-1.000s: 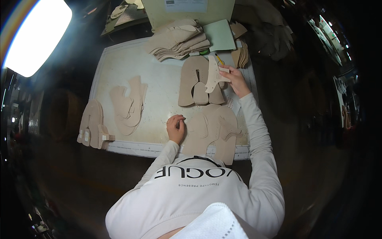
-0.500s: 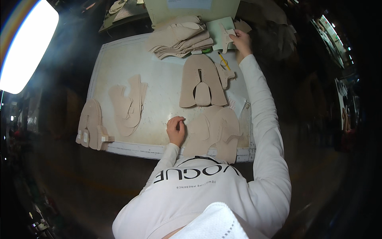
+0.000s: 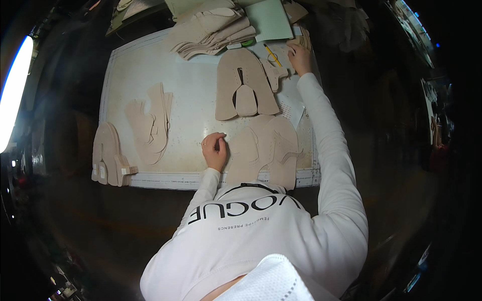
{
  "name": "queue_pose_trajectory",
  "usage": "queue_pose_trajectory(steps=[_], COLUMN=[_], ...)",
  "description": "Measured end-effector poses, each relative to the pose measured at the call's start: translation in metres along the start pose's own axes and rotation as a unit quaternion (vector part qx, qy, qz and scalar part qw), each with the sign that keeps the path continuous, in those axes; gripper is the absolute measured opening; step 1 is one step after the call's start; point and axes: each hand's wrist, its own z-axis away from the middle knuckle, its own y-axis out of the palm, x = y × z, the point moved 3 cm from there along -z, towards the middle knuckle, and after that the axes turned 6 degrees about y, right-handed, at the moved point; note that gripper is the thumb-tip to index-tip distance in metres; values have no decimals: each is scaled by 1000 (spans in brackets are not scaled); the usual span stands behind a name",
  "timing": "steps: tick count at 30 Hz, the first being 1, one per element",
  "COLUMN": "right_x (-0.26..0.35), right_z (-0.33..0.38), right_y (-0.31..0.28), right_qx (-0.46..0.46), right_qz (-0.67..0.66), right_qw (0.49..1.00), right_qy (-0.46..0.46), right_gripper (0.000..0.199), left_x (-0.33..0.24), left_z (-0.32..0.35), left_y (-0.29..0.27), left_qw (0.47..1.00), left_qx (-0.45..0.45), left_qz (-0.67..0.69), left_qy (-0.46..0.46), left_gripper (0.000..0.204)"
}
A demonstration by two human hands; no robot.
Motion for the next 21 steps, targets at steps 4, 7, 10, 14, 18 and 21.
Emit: queue_pose_trajectory(steps=[4,7,10,14,18,21], right_x=[18,34,43,37,41,55], right_z=[5,36,92,177,260,311], right_y=[0,-28,-69,-118,-133,-137], right_qx=[19,55,117,268,339,226], right_qz=[-180,-212,-231,-171,-55,-8], right_qw=[983,974,965,946,939,973], right_qy=[-12,-62,-45,58,29,-34], right_gripper=[28,21,19,20,37,45], left_x=[5,8,7,-2,-20,-28], left_z=[2,3,4,2,-6,-6], left_y=[2,3,2,4,17,25], left_qw=[1000,1000,1000,999,994,978], left_qx=[1,-6,-6,22,89,173], left_qz=[1,12,30,35,30,-82], left_qy=[10,9,-5,-15,63,83], left_gripper=[12,12,13,13,11,22])
